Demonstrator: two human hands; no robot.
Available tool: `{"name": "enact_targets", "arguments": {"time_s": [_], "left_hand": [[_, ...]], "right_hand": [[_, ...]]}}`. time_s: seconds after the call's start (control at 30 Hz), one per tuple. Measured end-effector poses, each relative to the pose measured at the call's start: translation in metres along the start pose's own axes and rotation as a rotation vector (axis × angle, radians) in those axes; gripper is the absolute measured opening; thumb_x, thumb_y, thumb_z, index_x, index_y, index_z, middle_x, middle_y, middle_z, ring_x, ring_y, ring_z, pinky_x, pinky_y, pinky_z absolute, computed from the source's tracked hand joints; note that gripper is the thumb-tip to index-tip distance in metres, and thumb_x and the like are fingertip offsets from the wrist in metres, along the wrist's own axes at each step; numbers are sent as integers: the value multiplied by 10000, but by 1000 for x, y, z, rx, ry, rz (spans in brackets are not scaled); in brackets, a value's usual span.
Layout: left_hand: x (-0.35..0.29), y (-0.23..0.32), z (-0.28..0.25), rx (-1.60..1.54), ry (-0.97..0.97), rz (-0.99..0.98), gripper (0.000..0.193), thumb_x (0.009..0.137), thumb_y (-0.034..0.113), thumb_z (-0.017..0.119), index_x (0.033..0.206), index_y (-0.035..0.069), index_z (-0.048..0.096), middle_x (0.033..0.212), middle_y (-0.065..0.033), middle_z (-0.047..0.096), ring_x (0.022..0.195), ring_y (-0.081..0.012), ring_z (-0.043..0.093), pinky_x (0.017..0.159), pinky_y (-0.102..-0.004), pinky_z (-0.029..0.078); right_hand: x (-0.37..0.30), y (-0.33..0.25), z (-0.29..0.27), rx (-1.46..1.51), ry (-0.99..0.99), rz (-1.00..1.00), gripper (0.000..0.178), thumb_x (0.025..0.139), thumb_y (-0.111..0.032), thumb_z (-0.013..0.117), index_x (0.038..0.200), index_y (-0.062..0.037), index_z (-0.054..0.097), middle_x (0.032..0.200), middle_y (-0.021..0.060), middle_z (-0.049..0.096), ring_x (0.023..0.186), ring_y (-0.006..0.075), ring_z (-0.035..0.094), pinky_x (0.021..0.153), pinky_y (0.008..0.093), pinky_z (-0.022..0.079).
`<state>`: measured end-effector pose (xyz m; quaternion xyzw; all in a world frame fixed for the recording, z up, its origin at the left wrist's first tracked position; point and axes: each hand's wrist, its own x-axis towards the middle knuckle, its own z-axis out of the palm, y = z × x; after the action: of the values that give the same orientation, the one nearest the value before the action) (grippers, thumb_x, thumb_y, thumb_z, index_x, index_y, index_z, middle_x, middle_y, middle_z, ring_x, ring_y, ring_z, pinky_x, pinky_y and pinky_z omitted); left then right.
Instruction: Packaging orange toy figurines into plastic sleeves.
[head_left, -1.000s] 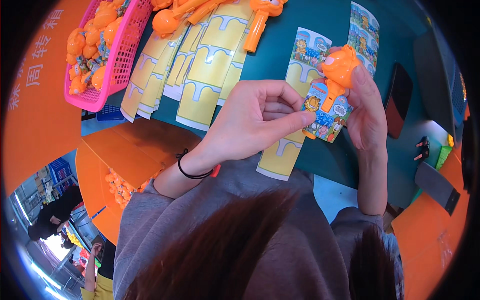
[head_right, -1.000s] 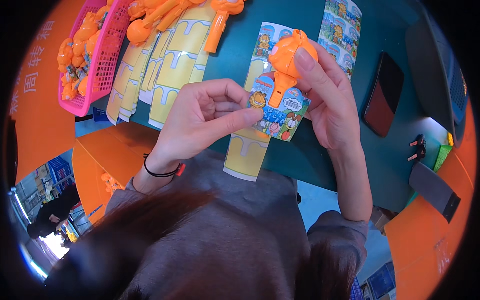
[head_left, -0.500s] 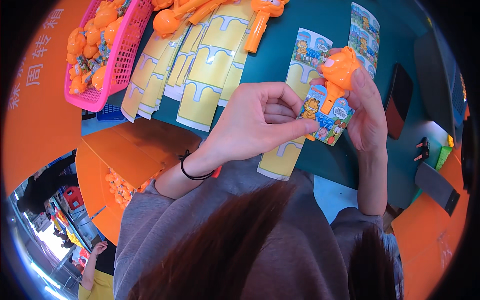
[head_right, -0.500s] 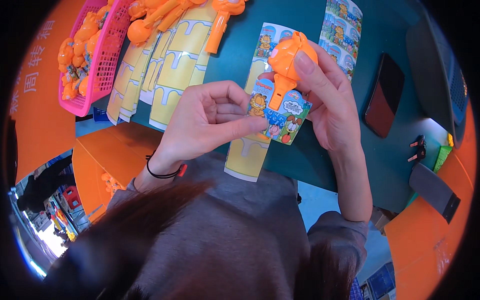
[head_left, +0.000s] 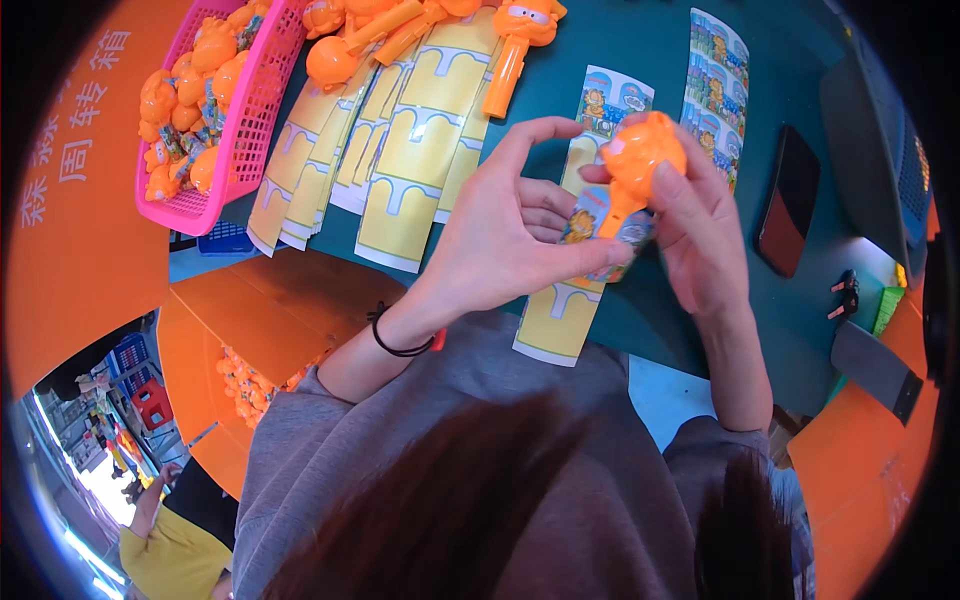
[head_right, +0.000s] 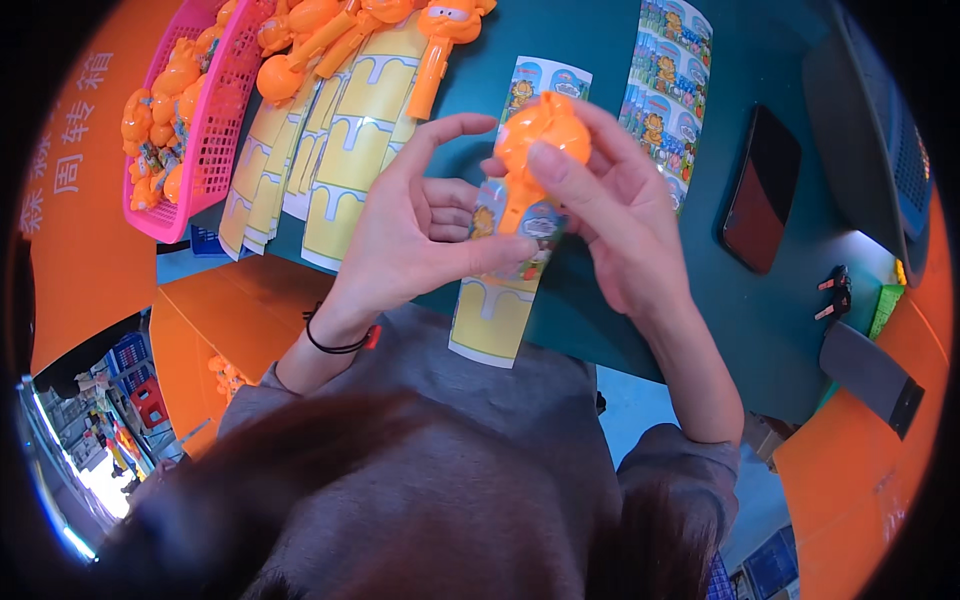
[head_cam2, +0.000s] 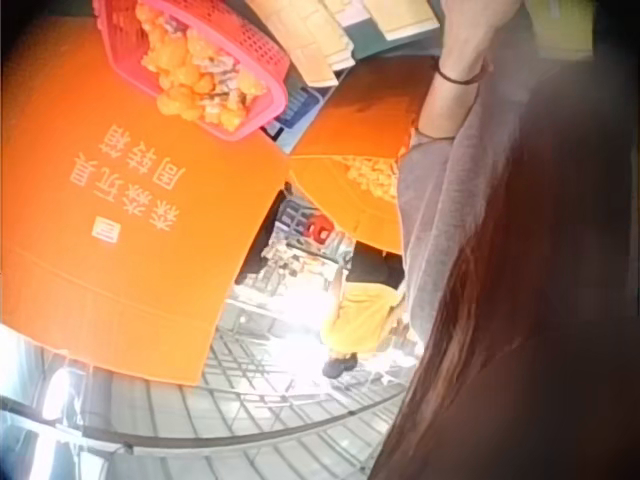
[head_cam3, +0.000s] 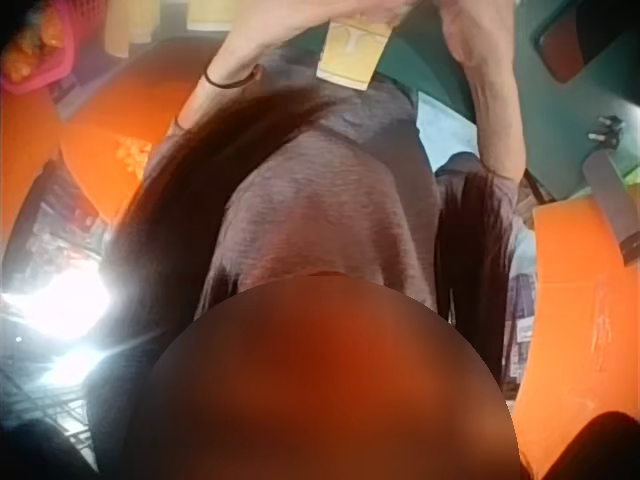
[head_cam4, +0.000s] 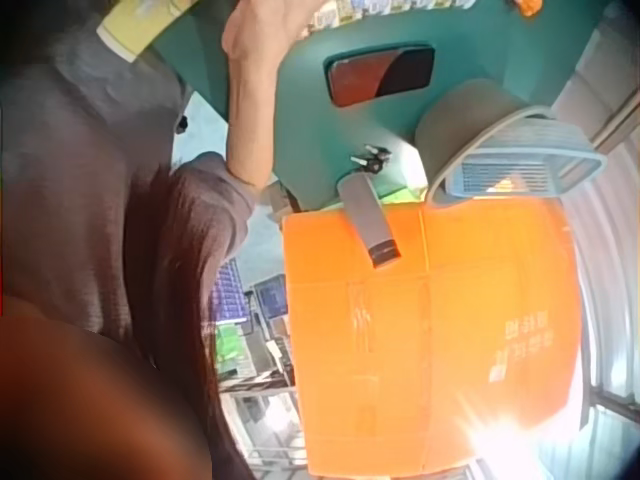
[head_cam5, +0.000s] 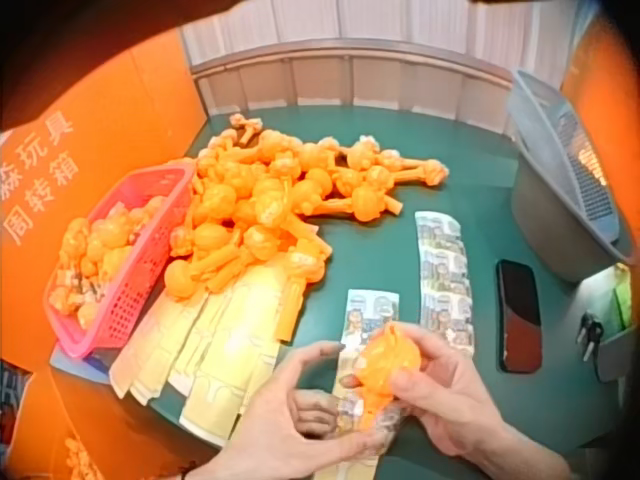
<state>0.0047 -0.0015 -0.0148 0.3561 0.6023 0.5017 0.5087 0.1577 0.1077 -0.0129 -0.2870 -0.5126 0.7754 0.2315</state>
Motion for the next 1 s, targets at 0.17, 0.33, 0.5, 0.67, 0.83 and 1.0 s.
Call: {"name": "enact_targets", "arguments": {"time_s": [0.17,0.33,0.5,0.67,0.83,1.0], "left_hand": [[3,3,1,-27,83,30,832,669,42,850,1340,41,358,745,-17,658,703,-47,635,612,-165,473],[5,8,-16,17,73,105,830,666,49,852,1336,43,361,770,-36,677,703,-73,650,636,-183,485],[1,26,-20,-87,190,194,807,668,48,851,1326,46,384,887,-66,688,820,-98,660,774,-241,529],[-8,8,-22,-123,259,307,532,706,158,856,1137,32,570,877,-57,675,845,-91,642,770,-250,531],[-11,6,-15,7,306,405,182,765,30,781,897,1,660,910,-46,667,762,-67,620,699,-220,492],[-10,7,-10,117,434,584,135,769,14,768,843,21,656,850,-39,650,706,-66,586,664,-215,457]], "right_hand": [[6,5,-7,-9,25,-66,552,930,-264,590,1372,-7,381,1227,166,583,1177,275,567,999,378,448],[9,-18,-28,-624,-250,-473,486,802,-79,751,1225,-34,517,1202,120,587,1153,208,553,956,329,470],[6,-9,-24,-516,-143,-532,547,734,27,775,1199,6,487,1245,169,549,1158,222,548,962,331,471],[3,-3,-20,-419,-15,-500,508,773,-16,712,1217,-1,468,1237,175,542,1175,236,534,1027,365,422],[4,5,-20,-351,-44,-543,550,744,35,761,1200,-9,458,1239,202,535,1159,249,553,979,366,483],[-3,5,-11,-246,-5,-460,506,785,-9,729,1208,-3,452,1236,199,528,1129,256,569,934,373,523]]}}
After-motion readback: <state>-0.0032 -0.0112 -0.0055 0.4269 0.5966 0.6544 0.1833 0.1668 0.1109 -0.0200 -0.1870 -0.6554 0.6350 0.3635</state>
